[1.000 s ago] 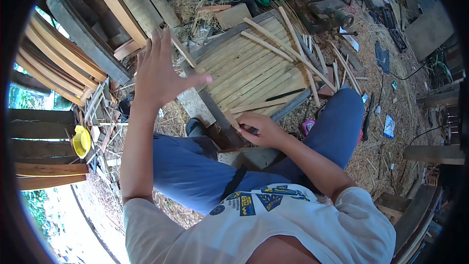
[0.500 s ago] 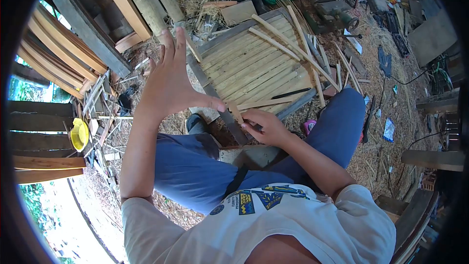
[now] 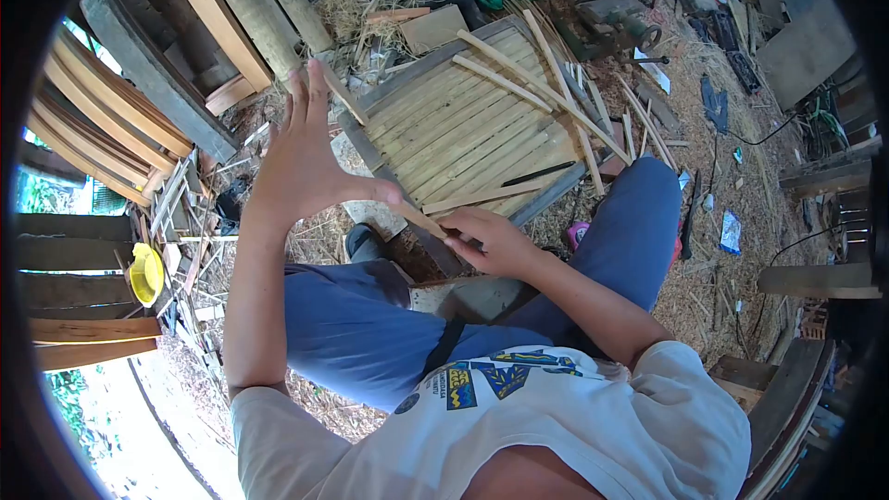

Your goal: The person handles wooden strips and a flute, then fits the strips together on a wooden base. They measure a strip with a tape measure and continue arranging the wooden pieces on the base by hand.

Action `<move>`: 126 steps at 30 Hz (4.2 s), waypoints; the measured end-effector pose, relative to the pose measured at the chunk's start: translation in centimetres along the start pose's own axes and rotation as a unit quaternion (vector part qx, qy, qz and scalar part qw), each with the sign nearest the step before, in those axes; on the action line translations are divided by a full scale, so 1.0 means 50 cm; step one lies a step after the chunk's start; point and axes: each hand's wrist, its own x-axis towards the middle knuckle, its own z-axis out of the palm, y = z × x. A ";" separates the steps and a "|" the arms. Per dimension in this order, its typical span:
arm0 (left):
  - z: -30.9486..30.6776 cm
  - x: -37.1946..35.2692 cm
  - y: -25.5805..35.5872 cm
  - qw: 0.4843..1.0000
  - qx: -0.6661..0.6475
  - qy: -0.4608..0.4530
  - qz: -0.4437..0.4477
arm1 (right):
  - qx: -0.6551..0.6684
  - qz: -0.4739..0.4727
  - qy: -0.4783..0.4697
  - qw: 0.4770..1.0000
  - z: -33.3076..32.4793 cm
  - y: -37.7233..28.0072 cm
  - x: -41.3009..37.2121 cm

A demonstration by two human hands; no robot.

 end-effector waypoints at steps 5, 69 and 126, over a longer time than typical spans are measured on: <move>0.016 -0.001 -0.012 1.000 -0.011 0.020 0.021 | -0.133 -0.052 0.091 0.985 -0.086 -0.034 0.033; -0.018 0.012 -0.010 0.999 0.052 -0.015 0.000 | -0.135 -0.042 0.296 0.945 -0.489 0.287 0.423; -0.014 0.040 0.014 0.997 0.063 -0.041 0.028 | -0.226 -0.047 0.328 0.916 -0.448 0.300 0.427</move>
